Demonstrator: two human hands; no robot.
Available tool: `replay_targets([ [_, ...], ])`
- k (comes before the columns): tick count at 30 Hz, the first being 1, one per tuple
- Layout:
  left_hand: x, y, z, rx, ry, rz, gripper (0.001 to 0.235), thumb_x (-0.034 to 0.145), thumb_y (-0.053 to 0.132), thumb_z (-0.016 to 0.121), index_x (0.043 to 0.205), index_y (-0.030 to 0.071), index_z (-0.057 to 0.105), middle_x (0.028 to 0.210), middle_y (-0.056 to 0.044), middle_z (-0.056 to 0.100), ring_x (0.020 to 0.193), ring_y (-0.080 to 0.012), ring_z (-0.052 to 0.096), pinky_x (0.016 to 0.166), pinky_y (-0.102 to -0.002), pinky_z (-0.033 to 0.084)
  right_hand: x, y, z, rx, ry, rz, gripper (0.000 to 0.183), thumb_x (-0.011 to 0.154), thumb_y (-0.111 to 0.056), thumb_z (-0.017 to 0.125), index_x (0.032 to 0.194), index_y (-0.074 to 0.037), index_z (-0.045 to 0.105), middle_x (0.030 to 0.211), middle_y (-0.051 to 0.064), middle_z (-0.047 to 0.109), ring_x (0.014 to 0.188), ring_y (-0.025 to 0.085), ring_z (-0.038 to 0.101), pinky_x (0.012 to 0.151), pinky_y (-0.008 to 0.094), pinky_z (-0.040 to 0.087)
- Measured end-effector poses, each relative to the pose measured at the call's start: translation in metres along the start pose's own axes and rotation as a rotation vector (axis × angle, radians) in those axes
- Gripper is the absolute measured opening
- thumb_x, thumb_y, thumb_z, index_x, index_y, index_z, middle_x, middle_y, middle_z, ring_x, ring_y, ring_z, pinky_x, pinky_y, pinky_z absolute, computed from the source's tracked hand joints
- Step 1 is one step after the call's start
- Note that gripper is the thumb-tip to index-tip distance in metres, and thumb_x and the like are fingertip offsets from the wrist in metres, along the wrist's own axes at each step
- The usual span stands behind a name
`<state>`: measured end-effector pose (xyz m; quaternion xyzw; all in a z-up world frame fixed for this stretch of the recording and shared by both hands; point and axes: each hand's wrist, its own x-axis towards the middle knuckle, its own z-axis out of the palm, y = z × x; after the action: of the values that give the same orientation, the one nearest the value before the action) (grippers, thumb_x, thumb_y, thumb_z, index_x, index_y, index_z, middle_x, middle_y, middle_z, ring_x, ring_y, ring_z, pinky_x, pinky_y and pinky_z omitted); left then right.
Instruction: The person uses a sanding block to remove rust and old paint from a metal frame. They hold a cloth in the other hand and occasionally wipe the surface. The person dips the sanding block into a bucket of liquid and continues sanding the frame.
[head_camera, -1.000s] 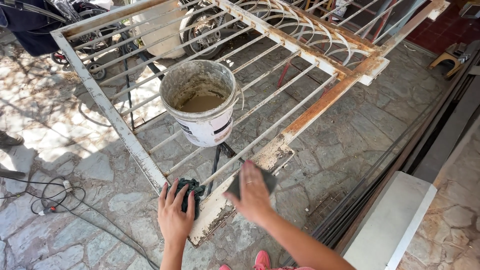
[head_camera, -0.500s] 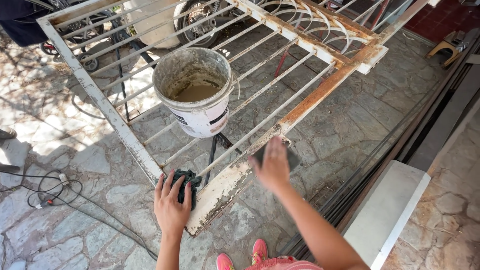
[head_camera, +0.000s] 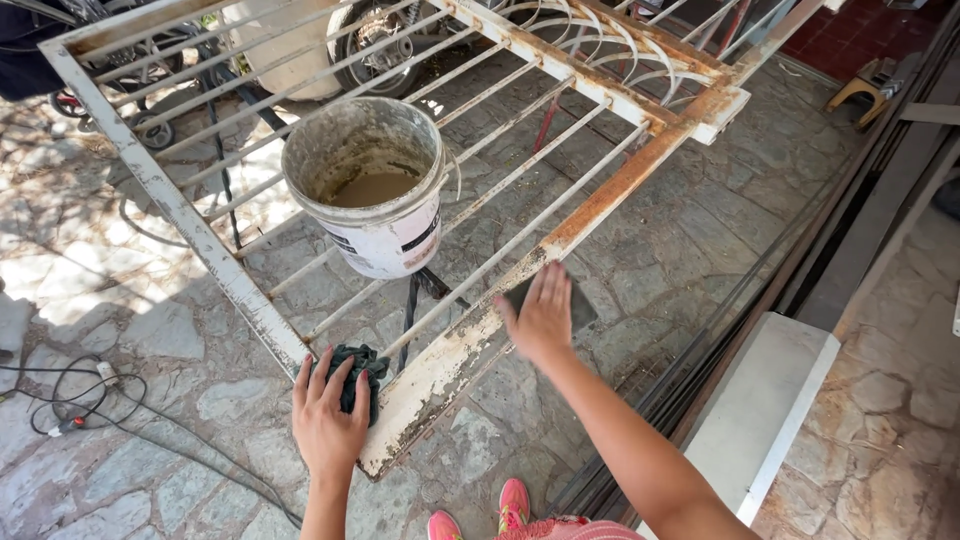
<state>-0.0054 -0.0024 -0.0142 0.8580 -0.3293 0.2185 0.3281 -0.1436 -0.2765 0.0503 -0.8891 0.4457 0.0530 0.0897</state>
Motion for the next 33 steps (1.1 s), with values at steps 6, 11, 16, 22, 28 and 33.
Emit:
replay_targets([
  [6,0.000,-0.002,0.003,0.009,0.020,-0.006,0.030,0.096,0.032,0.068,0.118,0.015,0.078,0.139,-0.006,0.069,0.139,-0.0325,0.056,0.111,-0.043,0.049,-0.001,0.012,0.004,-0.042,-0.006,-0.060,0.098,0.091,-0.072,-0.001,0.152,0.004,-0.013,0.161,0.023,-0.017,0.150,0.033,-0.013,0.124,0.042,-0.005],
  [11,0.003,0.000,0.002,-0.004,0.016,0.005,0.030,0.096,0.030,0.069,0.118,0.012,0.078,0.138,-0.009,0.069,0.139,-0.0342,0.056,0.112,-0.045,0.048,-0.024,-0.008,-0.010,-0.067,-0.022,-0.136,0.102,0.088,-0.073,-0.002,0.150,0.006,-0.016,0.161,0.023,-0.019,0.150,0.034,-0.013,0.125,0.044,-0.003],
  [16,0.003,0.000,0.000,0.016,0.009,0.004,0.030,0.096,0.032,0.068,0.118,0.014,0.078,0.138,-0.007,0.069,0.139,-0.0326,0.056,0.110,-0.046,0.049,0.012,0.016,0.006,-0.061,0.015,-0.048,0.105,0.088,-0.077,-0.003,0.152,0.006,-0.012,0.161,0.025,-0.015,0.150,0.035,-0.011,0.124,0.041,-0.006],
  [22,0.000,0.002,0.002,0.013,-0.012,-0.044,0.030,0.095,0.033,0.068,0.118,0.016,0.078,0.140,-0.005,0.068,0.141,-0.0315,0.054,0.111,-0.047,0.047,-0.024,0.013,-0.006,-0.081,-0.046,-0.171,0.101,0.088,-0.074,0.003,0.151,0.002,-0.017,0.161,0.020,-0.020,0.149,0.031,-0.015,0.124,0.043,-0.005],
  [28,0.001,-0.003,0.003,0.013,-0.002,-0.001,0.031,0.096,0.032,0.067,0.117,0.013,0.079,0.139,-0.009,0.068,0.139,-0.0333,0.055,0.112,-0.046,0.047,-0.013,0.007,0.019,-0.041,0.043,-0.217,0.106,0.089,-0.076,0.004,0.150,0.009,-0.015,0.160,0.027,-0.019,0.150,0.035,-0.013,0.124,0.043,-0.005],
  [33,0.001,0.001,0.004,0.011,0.003,-0.014,0.028,0.096,0.031,0.068,0.117,0.015,0.079,0.139,-0.007,0.069,0.140,-0.0330,0.055,0.109,-0.046,0.050,0.006,0.013,0.012,0.020,0.002,-0.102,0.103,0.089,-0.076,0.006,0.152,0.003,-0.012,0.162,0.020,-0.015,0.151,0.031,-0.012,0.123,0.043,-0.005],
])
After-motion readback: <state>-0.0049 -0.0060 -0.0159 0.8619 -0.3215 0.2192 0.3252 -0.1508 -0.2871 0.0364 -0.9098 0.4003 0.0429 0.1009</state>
